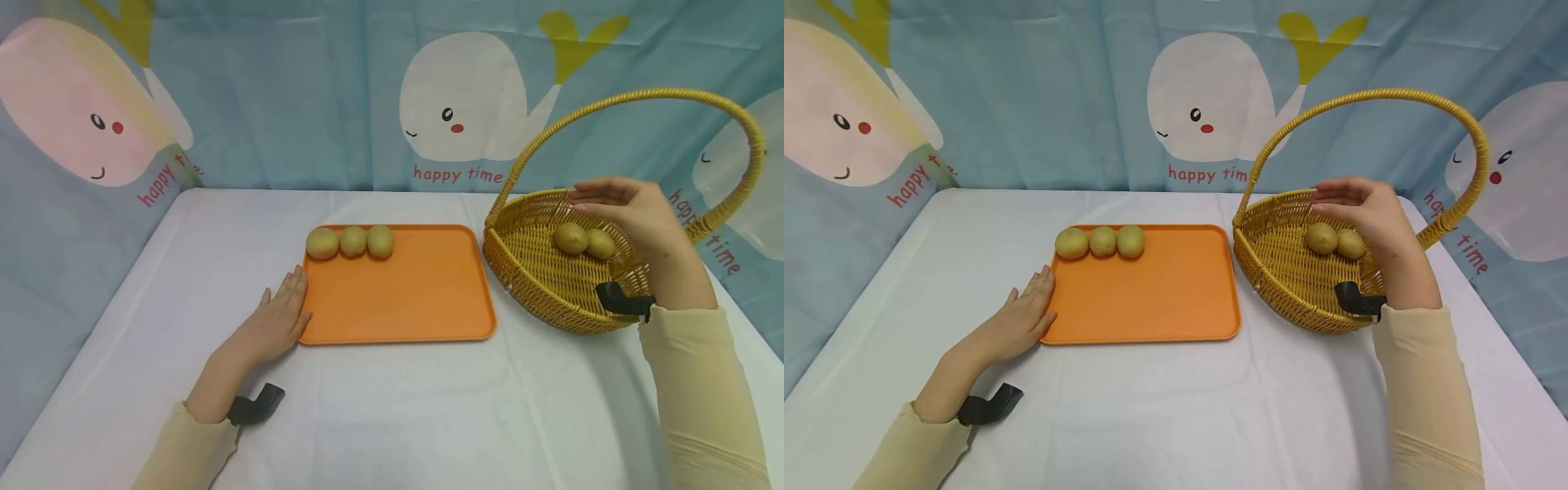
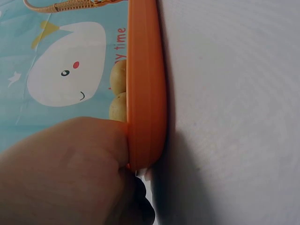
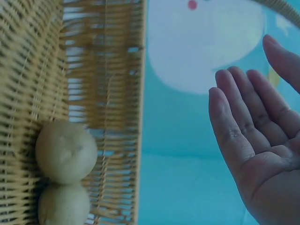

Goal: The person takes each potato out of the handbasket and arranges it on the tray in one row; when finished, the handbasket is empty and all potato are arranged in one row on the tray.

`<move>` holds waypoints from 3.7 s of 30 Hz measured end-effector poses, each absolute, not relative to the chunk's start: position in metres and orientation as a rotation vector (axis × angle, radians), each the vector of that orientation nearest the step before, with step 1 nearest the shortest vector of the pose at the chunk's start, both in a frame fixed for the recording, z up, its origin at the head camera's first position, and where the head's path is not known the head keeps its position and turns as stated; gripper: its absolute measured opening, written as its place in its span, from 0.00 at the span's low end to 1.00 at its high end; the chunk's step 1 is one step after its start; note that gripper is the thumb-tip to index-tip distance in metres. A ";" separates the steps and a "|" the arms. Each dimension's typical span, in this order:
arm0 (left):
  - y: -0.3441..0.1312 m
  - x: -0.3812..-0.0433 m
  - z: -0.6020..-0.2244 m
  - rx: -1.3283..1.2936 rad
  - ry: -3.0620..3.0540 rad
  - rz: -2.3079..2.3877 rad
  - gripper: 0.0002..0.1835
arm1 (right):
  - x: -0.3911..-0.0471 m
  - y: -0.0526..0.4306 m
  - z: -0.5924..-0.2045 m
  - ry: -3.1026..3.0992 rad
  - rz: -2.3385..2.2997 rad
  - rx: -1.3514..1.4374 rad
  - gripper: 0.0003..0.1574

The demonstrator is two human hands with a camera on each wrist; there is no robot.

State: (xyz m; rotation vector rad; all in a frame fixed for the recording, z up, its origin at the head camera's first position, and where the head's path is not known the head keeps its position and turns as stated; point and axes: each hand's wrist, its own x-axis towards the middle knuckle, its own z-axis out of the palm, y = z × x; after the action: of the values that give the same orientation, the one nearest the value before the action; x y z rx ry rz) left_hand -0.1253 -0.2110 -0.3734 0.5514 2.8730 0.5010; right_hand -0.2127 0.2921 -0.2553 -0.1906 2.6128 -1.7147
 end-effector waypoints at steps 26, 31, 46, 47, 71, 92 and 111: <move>-0.211 -0.126 -0.372 0.550 2.872 0.505 0.35 | -0.253 0.335 -0.288 2.696 -1.237 -0.006 0.37; -0.211 -0.126 -0.375 0.547 2.877 0.503 0.35 | -0.258 0.338 -0.296 2.666 -1.233 -0.029 0.34; -0.211 -0.127 -0.376 0.527 2.867 0.503 0.36 | -0.263 0.340 -0.304 2.650 -0.913 -0.124 0.37; -0.211 -0.127 -0.376 0.524 2.864 0.506 0.36 | -0.263 0.339 -0.304 2.638 -0.915 -0.123 0.38; -0.211 -0.125 -0.374 0.523 2.862 0.521 0.36 | -0.260 0.331 -0.306 2.481 -0.868 -0.169 0.45; -0.214 -0.127 -0.379 0.520 2.847 0.534 0.36 | -0.257 0.329 -0.293 2.678 -0.875 -0.241 0.43; -0.213 -0.125 -0.377 0.544 2.880 0.514 0.36 | -0.220 0.288 -0.253 2.762 -1.130 -0.312 0.40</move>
State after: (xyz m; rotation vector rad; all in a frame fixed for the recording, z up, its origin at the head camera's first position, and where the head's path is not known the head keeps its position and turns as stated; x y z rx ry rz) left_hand -0.1250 -0.2125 -0.3767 0.5442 2.8801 0.5145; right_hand -0.2199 0.2879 -0.2529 -0.3122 2.7622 -1.1299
